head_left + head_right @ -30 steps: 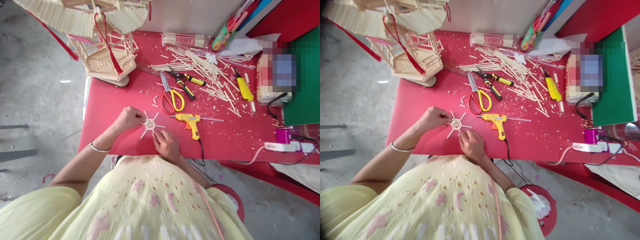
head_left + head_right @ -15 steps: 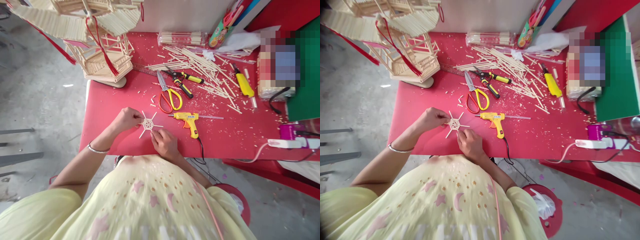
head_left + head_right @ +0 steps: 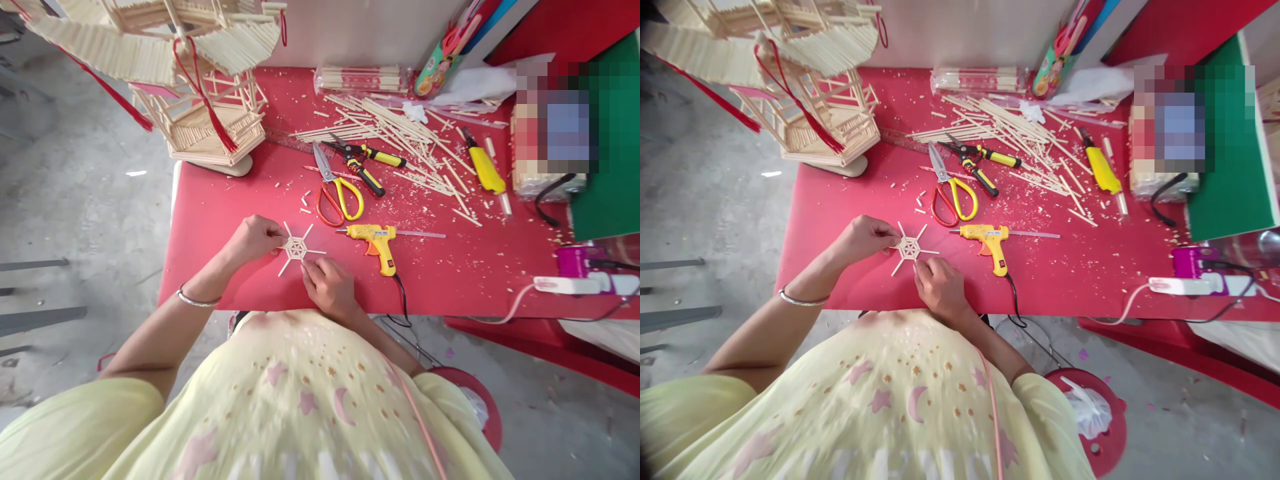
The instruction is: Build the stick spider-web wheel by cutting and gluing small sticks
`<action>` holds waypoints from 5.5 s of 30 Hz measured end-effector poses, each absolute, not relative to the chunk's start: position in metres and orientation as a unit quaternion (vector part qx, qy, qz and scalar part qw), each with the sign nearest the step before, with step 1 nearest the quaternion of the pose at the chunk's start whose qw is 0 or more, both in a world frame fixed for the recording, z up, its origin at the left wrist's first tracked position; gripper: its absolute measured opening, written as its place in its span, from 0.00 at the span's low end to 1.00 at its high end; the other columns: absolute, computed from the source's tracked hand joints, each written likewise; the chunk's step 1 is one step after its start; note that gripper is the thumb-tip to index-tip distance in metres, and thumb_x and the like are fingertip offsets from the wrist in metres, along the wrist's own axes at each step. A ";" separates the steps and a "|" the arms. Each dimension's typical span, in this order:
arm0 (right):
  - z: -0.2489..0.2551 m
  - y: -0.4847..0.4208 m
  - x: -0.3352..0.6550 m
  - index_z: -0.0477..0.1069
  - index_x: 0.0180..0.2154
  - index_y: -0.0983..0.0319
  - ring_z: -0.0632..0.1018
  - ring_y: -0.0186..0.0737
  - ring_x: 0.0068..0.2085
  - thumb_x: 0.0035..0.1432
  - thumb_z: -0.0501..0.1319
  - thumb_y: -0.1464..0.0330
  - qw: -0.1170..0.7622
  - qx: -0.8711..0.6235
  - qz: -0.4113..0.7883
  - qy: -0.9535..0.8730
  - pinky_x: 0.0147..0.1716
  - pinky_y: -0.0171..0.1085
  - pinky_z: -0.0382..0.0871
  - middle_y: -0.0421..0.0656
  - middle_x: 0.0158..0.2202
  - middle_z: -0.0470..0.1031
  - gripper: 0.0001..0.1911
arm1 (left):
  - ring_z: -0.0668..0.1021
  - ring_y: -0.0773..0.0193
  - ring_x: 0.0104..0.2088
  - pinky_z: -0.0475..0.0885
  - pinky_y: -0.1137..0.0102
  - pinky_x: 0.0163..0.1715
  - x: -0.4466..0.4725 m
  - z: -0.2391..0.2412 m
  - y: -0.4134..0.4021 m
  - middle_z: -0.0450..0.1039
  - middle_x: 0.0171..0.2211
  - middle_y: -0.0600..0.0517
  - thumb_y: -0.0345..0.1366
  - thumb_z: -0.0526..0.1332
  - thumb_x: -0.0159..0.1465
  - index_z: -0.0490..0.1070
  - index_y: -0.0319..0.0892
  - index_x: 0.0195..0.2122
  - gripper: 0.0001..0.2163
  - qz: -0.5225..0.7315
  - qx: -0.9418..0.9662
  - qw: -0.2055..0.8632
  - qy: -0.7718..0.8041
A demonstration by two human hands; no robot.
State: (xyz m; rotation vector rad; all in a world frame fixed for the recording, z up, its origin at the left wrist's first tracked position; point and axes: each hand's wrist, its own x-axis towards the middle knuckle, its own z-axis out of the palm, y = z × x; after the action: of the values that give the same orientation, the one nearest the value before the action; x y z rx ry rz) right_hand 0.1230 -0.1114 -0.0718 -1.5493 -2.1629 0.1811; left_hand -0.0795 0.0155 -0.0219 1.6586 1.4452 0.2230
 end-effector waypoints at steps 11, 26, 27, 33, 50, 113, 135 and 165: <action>-0.071 -0.111 0.123 0.79 0.46 0.60 0.74 0.38 0.36 0.71 0.58 0.65 0.241 -0.564 0.062 -0.787 0.36 0.38 0.64 0.43 0.32 0.75 0.11 | 0.81 0.64 0.27 0.74 0.74 0.30 -0.079 -0.024 0.015 0.80 0.24 0.53 0.37 0.64 0.55 0.84 0.42 0.33 0.10 0.096 0.664 0.453 0.587; -0.073 -0.113 0.123 0.79 0.47 0.59 0.76 0.39 0.38 0.71 0.58 0.66 0.240 -0.568 0.071 -0.784 0.37 0.39 0.65 0.44 0.34 0.76 0.11 | 0.82 0.63 0.27 0.75 0.73 0.31 -0.080 -0.026 0.013 0.81 0.24 0.53 0.37 0.64 0.55 0.84 0.42 0.33 0.10 0.106 0.664 0.448 0.589; -0.073 -0.113 0.123 0.79 0.47 0.59 0.76 0.39 0.38 0.71 0.58 0.66 0.240 -0.567 0.070 -0.784 0.38 0.39 0.66 0.44 0.34 0.76 0.11 | 0.82 0.63 0.27 0.75 0.73 0.31 -0.079 -0.025 0.013 0.81 0.24 0.53 0.37 0.64 0.55 0.84 0.42 0.33 0.10 0.106 0.663 0.448 0.590; -0.073 -0.113 0.123 0.79 0.47 0.59 0.76 0.40 0.39 0.72 0.58 0.66 0.246 -0.563 0.066 -0.786 0.38 0.39 0.66 0.44 0.35 0.77 0.11 | 0.82 0.62 0.27 0.76 0.73 0.31 -0.078 -0.023 0.011 0.81 0.25 0.53 0.36 0.64 0.55 0.84 0.42 0.33 0.09 0.105 0.653 0.454 0.598; -0.071 -0.113 0.122 0.79 0.46 0.59 0.76 0.39 0.39 0.72 0.58 0.67 0.243 -0.566 0.064 -0.785 0.38 0.38 0.66 0.45 0.36 0.77 0.11 | 0.82 0.63 0.27 0.75 0.73 0.32 -0.076 -0.020 0.010 0.80 0.24 0.53 0.37 0.64 0.55 0.84 0.41 0.33 0.10 0.110 0.652 0.448 0.602; -0.071 -0.112 0.121 0.78 0.39 0.59 0.78 0.34 0.35 0.70 0.61 0.64 0.374 -0.595 0.016 -0.711 0.37 0.35 0.67 0.41 0.32 0.79 0.09 | 0.82 0.59 0.39 0.75 0.68 0.44 -0.085 -0.056 0.040 0.84 0.37 0.51 0.45 0.63 0.62 0.83 0.42 0.41 0.14 0.376 0.617 0.332 0.606; -0.073 -0.114 0.123 0.79 0.36 0.60 0.73 0.33 0.30 0.71 0.58 0.62 0.396 -0.601 0.015 -0.694 0.35 0.33 0.63 0.41 0.28 0.75 0.15 | 0.82 0.60 0.38 0.74 0.69 0.43 -0.093 -0.072 0.040 0.84 0.37 0.51 0.42 0.62 0.61 0.83 0.42 0.38 0.13 0.370 0.663 0.286 0.584; -0.079 -0.123 0.125 0.73 0.28 0.57 0.76 0.37 0.32 0.70 0.60 0.61 0.218 -0.602 -0.043 -0.767 0.33 0.36 0.63 0.42 0.27 0.74 0.16 | 0.82 0.57 0.36 0.73 0.69 0.38 -0.092 -0.074 0.036 0.84 0.36 0.50 0.42 0.62 0.58 0.84 0.42 0.33 0.12 0.378 0.662 0.278 0.584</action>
State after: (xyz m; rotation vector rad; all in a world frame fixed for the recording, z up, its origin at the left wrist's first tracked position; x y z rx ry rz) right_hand 0.1254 -0.1228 -0.0790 -1.6666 -2.1241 -0.1181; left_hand -0.0922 0.0356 -0.0739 1.7780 1.5681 1.0156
